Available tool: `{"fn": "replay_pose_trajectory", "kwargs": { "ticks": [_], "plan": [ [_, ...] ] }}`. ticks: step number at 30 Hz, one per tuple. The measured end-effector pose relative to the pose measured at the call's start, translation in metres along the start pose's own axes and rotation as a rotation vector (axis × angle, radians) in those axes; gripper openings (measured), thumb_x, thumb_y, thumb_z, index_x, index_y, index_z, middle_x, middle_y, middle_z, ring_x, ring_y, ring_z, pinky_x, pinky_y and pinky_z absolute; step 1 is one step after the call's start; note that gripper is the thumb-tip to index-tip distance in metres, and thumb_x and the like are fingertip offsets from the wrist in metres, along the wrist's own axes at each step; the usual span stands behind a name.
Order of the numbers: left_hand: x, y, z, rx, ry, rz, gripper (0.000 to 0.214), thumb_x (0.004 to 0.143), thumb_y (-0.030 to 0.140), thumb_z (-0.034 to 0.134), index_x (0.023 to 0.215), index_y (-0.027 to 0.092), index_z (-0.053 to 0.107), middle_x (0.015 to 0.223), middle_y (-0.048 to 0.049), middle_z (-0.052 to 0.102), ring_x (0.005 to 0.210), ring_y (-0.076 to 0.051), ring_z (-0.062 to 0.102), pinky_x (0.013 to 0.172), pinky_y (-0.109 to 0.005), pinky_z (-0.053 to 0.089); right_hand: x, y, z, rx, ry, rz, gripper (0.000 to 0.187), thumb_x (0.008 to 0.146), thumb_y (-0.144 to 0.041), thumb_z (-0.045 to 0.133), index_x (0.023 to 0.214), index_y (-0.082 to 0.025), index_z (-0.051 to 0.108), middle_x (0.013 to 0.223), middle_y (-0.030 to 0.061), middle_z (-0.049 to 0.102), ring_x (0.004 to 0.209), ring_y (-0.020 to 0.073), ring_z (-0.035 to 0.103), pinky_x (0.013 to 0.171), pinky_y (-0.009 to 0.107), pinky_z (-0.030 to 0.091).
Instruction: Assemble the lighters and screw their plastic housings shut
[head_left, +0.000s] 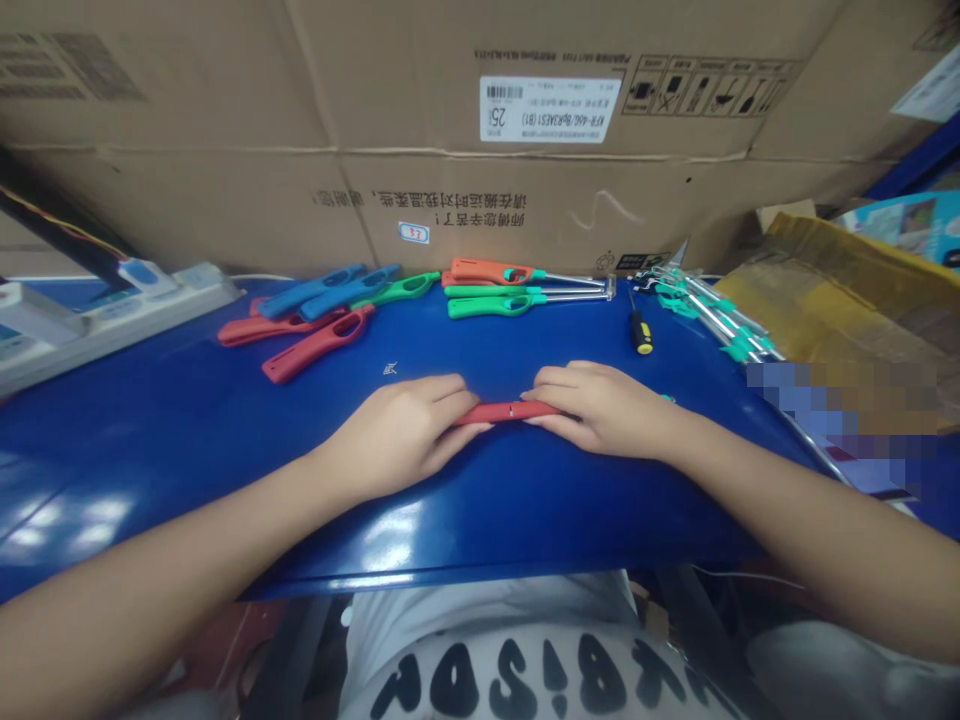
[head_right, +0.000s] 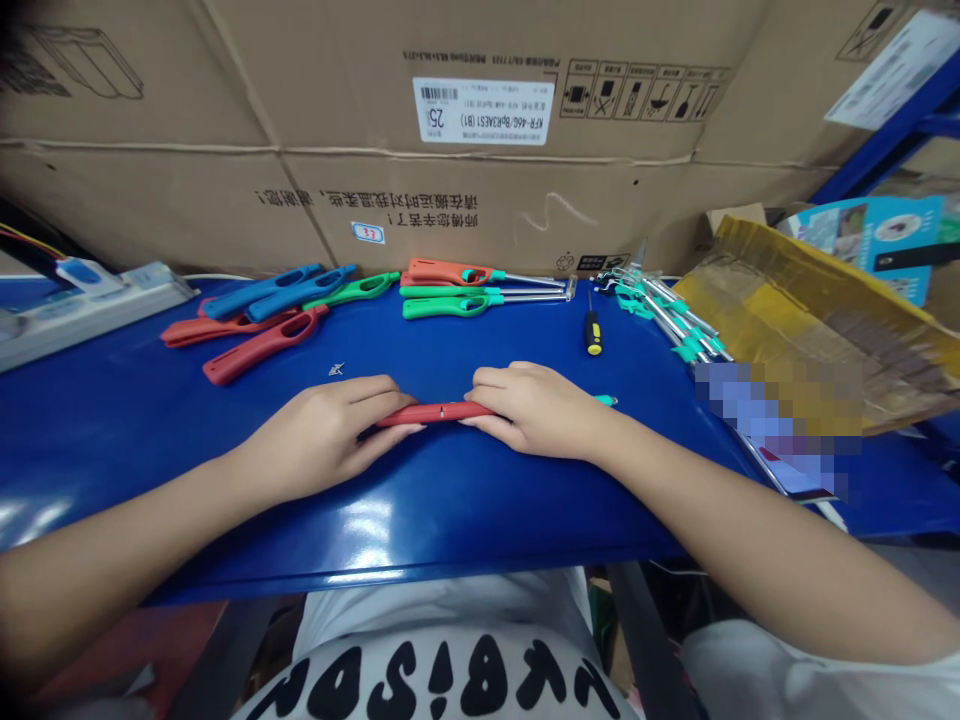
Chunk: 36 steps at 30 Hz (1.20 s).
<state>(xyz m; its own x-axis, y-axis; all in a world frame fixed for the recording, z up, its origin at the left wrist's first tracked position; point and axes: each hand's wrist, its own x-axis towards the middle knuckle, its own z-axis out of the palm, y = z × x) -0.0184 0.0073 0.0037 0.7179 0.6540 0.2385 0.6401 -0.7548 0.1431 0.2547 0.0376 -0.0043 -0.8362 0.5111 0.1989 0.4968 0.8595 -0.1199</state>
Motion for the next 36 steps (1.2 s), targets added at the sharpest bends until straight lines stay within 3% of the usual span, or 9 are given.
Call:
{"fn": "replay_pose_trajectory", "kwargs": {
  "ticks": [4,9,12,18,22,29,36],
  "plan": [
    [0.001,0.001,0.001,-0.025,0.025,0.01,0.033,0.106,0.035,0.04,0.107,0.014,0.066,0.094,-0.0075,0.066,0.084,-0.021,0.063,0.074,-0.033,0.05,0.001,-0.004,-0.004,-0.027,0.011,0.034,0.036,0.104,-0.04,0.045,0.091,-0.017,0.07,0.087,0.0052,0.067,0.076,0.0183,0.06,0.071,0.033,0.04],
    [0.004,-0.003,0.002,0.069,0.067,-0.004,0.033,0.106,0.033,0.036,0.105,0.015,0.064,0.094,-0.0081,0.066,0.082,-0.023,0.063,0.071,-0.034,0.049,0.004,-0.009,-0.007,0.124,0.115,0.116,0.026,0.101,-0.037,0.053,0.105,-0.018,0.069,0.101,0.0049,0.069,0.089,0.0175,0.065,0.075,0.028,0.046],
    [0.004,-0.007,0.001,0.102,0.068,-0.033,0.031,0.106,0.033,0.037,0.107,0.015,0.062,0.097,-0.0085,0.066,0.083,-0.024,0.063,0.071,-0.035,0.049,0.007,-0.013,-0.011,0.125,0.173,0.137,0.027,0.101,-0.04,0.053,0.103,-0.017,0.069,0.1,0.0057,0.069,0.089,0.0173,0.066,0.076,0.027,0.048],
    [0.001,-0.006,-0.003,-0.041,0.073,-0.021,0.027,0.106,0.034,0.04,0.118,0.017,0.058,0.103,-0.006,0.066,0.085,-0.021,0.065,0.073,-0.031,0.048,0.018,-0.025,-0.02,0.086,0.138,0.149,0.029,0.102,-0.038,0.051,0.102,-0.016,0.069,0.098,0.0073,0.067,0.087,0.019,0.065,0.077,0.03,0.049],
    [-0.001,-0.005,-0.001,-0.119,0.084,-0.028,0.027,0.105,0.041,0.044,0.11,0.02,0.061,0.096,-0.0028,0.067,0.078,-0.018,0.064,0.068,-0.028,0.045,0.021,-0.029,-0.011,0.172,0.134,0.105,0.025,0.102,-0.035,0.052,0.107,-0.017,0.068,0.105,0.007,0.067,0.089,0.0174,0.064,0.074,0.027,0.047],
    [0.0,-0.002,0.009,-0.25,0.06,-0.024,0.022,0.106,0.034,0.043,0.105,0.02,0.061,0.093,-0.0012,0.065,0.08,-0.015,0.063,0.07,-0.025,0.045,0.014,-0.029,0.007,0.077,0.203,0.118,0.031,0.102,-0.04,0.053,0.088,-0.017,0.068,0.083,0.002,0.068,0.073,0.0146,0.061,0.063,0.027,0.036],
    [0.004,-0.005,0.01,-0.277,0.063,-0.19,0.028,0.106,0.04,0.041,0.107,0.021,0.062,0.096,-0.0018,0.066,0.085,-0.018,0.063,0.075,-0.028,0.045,0.017,-0.018,0.006,0.109,0.156,0.236,0.03,0.104,-0.041,0.048,0.104,-0.019,0.068,0.099,0.0042,0.072,0.084,0.0168,0.066,0.068,0.027,0.039]
  ]
}}
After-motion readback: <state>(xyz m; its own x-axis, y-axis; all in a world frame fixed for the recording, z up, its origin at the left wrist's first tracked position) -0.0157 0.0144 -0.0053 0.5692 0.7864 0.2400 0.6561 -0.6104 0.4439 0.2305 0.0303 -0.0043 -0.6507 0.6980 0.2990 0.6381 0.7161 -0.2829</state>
